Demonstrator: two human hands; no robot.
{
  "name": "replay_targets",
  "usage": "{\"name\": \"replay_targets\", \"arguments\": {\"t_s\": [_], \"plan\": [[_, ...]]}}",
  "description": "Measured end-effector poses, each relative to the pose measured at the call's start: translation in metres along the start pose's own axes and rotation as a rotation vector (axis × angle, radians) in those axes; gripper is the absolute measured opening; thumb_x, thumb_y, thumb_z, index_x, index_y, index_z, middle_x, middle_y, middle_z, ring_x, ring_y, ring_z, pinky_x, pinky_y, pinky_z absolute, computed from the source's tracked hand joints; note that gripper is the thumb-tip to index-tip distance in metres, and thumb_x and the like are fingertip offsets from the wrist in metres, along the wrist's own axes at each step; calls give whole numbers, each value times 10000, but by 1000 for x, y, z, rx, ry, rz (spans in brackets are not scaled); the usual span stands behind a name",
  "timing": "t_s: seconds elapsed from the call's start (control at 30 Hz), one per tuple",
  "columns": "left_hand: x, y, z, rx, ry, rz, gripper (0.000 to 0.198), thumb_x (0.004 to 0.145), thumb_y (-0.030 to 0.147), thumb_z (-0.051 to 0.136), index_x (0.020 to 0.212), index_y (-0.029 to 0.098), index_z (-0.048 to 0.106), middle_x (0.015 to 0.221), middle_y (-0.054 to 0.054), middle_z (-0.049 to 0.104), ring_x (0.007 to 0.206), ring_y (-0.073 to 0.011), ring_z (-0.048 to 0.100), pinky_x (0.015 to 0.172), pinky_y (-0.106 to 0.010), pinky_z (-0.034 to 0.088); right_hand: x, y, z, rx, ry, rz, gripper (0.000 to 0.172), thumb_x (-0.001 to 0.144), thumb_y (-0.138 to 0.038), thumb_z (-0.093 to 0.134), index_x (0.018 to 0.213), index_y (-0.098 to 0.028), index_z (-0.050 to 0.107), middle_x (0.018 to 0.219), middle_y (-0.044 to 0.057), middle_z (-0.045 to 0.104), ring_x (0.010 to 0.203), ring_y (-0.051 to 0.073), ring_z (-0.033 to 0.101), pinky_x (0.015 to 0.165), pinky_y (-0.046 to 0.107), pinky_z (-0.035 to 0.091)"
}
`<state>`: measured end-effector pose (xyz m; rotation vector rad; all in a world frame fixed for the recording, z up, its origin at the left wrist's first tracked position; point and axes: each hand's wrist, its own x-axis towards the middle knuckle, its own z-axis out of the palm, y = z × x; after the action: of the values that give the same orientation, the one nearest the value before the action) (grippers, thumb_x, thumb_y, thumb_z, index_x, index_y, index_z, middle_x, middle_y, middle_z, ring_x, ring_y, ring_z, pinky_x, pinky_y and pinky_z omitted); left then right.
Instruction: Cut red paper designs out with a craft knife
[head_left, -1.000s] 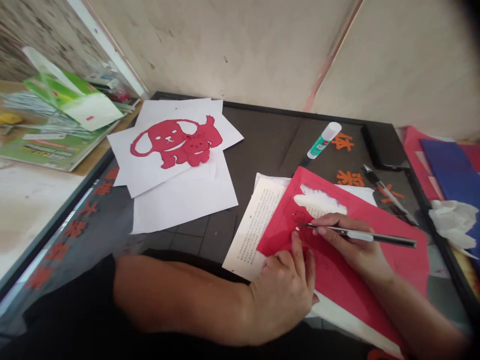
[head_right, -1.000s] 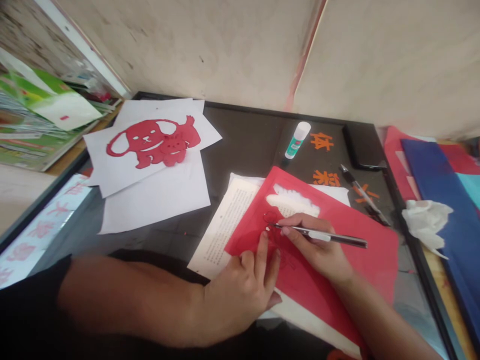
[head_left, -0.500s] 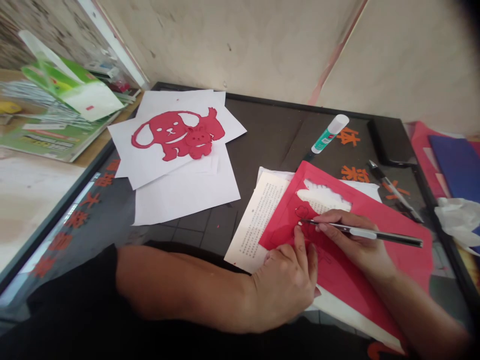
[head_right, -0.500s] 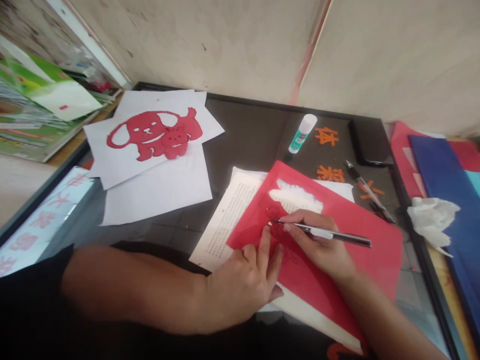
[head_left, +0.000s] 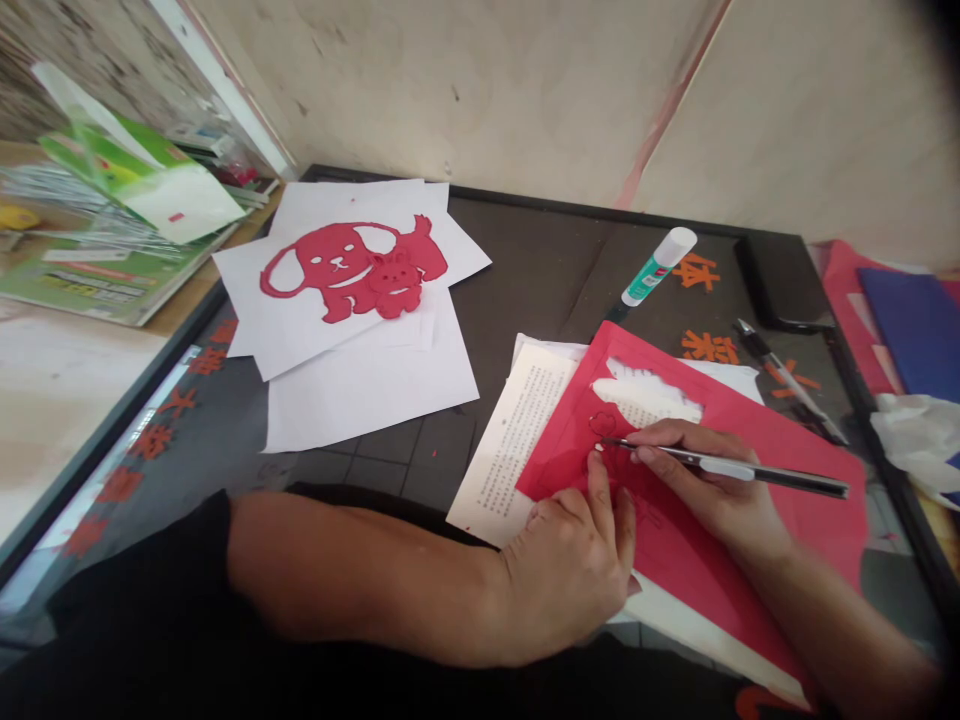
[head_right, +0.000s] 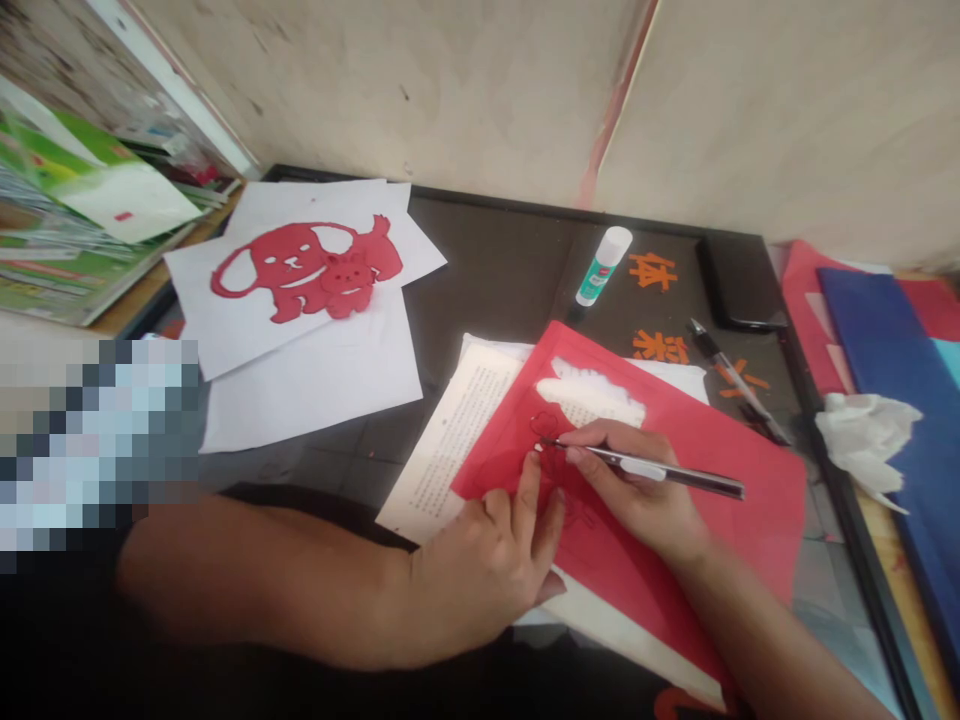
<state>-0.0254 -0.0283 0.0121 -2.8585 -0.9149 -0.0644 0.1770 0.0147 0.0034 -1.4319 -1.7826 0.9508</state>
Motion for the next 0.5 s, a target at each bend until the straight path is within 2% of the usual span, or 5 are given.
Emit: {"name": "replay_targets", "arguments": {"t_s": [0.2,0.37,0.5], "plan": [[0,-2,0,-21,19,-9,573,988,462,454,1301,-3,577,1288,-387,527,588,-222,636,451,-298,444,1,-4,1,-30,6,-65,66,875,-247,666,910,-262,721,875,18,751,751,182,707,687,296,569],[4,-15,-7,-53,-99,-16,694,914,568,561,1296,-12,573,1306,-414,494,586,-223,646,470,-308,461,0,-6,1,-52,20,-97,75,876,-249,654,913,-258,719,888,33,752,778,202,715,690,308,578],[6,-20,-12,-51,-161,20,730,903,557,590,1334,-30,538,1388,-407,415,600,-216,655,486,-310,468,1,-5,0,-21,6,-78,74,880,-261,660,915,-253,725,874,29,749,758,186,709,689,297,578]]}}
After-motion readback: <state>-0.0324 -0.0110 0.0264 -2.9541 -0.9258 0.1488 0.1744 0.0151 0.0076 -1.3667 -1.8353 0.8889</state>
